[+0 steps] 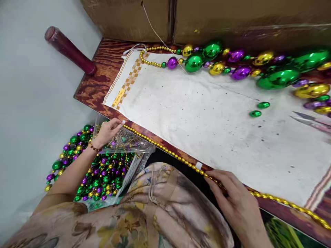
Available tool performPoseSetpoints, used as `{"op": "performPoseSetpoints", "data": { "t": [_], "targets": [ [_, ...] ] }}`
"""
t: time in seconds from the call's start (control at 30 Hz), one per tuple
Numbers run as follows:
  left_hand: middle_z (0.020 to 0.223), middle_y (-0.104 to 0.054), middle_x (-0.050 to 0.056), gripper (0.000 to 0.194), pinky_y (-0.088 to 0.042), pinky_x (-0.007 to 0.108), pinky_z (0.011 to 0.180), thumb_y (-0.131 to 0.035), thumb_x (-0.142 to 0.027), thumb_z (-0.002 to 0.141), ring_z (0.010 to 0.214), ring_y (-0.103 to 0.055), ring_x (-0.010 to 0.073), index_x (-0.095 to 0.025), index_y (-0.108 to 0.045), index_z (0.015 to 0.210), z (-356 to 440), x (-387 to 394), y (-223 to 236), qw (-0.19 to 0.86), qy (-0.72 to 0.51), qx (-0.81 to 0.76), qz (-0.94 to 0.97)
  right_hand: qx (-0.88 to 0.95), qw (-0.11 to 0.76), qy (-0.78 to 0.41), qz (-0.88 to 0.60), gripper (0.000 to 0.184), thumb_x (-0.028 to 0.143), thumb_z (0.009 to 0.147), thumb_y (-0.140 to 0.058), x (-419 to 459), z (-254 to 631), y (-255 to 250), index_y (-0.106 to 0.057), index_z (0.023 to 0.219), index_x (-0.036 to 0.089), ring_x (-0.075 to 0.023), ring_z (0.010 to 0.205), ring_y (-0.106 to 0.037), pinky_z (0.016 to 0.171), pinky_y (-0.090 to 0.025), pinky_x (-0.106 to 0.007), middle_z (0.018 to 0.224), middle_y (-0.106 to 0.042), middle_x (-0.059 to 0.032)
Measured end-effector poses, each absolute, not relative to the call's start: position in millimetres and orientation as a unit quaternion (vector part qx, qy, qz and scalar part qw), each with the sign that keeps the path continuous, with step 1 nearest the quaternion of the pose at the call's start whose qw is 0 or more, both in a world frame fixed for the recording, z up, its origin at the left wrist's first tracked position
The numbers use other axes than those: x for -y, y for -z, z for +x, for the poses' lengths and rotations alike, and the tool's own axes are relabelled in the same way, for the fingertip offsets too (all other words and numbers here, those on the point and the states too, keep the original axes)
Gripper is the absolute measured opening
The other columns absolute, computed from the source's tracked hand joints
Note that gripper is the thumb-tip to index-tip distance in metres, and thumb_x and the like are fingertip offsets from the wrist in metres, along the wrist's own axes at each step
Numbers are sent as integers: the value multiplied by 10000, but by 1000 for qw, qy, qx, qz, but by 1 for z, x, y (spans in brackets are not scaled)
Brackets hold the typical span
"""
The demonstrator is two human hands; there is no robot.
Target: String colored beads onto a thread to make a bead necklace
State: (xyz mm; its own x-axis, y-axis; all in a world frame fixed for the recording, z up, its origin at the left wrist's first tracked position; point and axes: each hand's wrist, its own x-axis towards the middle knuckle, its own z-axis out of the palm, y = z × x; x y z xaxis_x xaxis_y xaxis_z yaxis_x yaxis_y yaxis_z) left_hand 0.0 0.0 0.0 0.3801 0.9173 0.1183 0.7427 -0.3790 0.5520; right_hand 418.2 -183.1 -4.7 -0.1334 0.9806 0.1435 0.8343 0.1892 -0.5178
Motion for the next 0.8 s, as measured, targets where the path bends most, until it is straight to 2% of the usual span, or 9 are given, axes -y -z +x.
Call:
{"op": "performPoseSetpoints", "data": {
  "t": [0.13, 0.37, 0.5, 0.67, 0.8],
  "targets": [
    [519, -386, -85, 192, -257, 189, 492, -575, -314, 944, 475, -320, 62, -165, -606, 826, -1, 1, -3, 221, -182, -541, 791, 726, 240, -190, -616, 237, 411, 1019, -479, 185, 421, 10, -635, 1012, 234, -189, 808, -719, 666, -552, -269, 977, -701, -53],
    [567, -513, -55, 242, -337, 186, 528, -610, -413, 885, 511, -413, 76, -178, -646, 842, -2, 6, -9, 223, -148, -601, 753, 656, 271, -283, -645, 157, 322, 980, -560, 185, 415, 6, -675, 998, 217, -201, 850, -707, 745, -562, -310, 953, -714, -71],
    [549, -472, -72, 204, -325, 173, 536, -639, -393, 869, 526, -385, 71, -191, -643, 841, -2, 6, -9, 220, -136, -617, 743, 648, 255, -276, -662, 194, 342, 995, -556, 187, 415, 8, -695, 1003, 208, -208, 893, -705, 759, -554, -319, 960, -729, -74],
    [537, -405, -79, 225, -307, 177, 534, -618, -399, 868, 527, -341, 71, -176, -637, 845, 2, 9, -14, 221, -128, -626, 737, 647, 230, -253, -681, 264, 392, 1009, -543, 187, 408, 9, -742, 1066, 228, -199, 896, -698, 707, -514, -294, 969, -736, -61],
    [528, -396, -79, 254, -310, 184, 541, -616, -417, 856, 531, -336, 75, -165, -641, 839, 2, 8, -15, 212, -125, -626, 740, 642, 202, -240, -699, 245, 369, 1005, -551, 184, 403, 9, -768, 1016, 255, -167, 829, -691, 615, -440, -266, 907, -726, -29]
  ]
}}
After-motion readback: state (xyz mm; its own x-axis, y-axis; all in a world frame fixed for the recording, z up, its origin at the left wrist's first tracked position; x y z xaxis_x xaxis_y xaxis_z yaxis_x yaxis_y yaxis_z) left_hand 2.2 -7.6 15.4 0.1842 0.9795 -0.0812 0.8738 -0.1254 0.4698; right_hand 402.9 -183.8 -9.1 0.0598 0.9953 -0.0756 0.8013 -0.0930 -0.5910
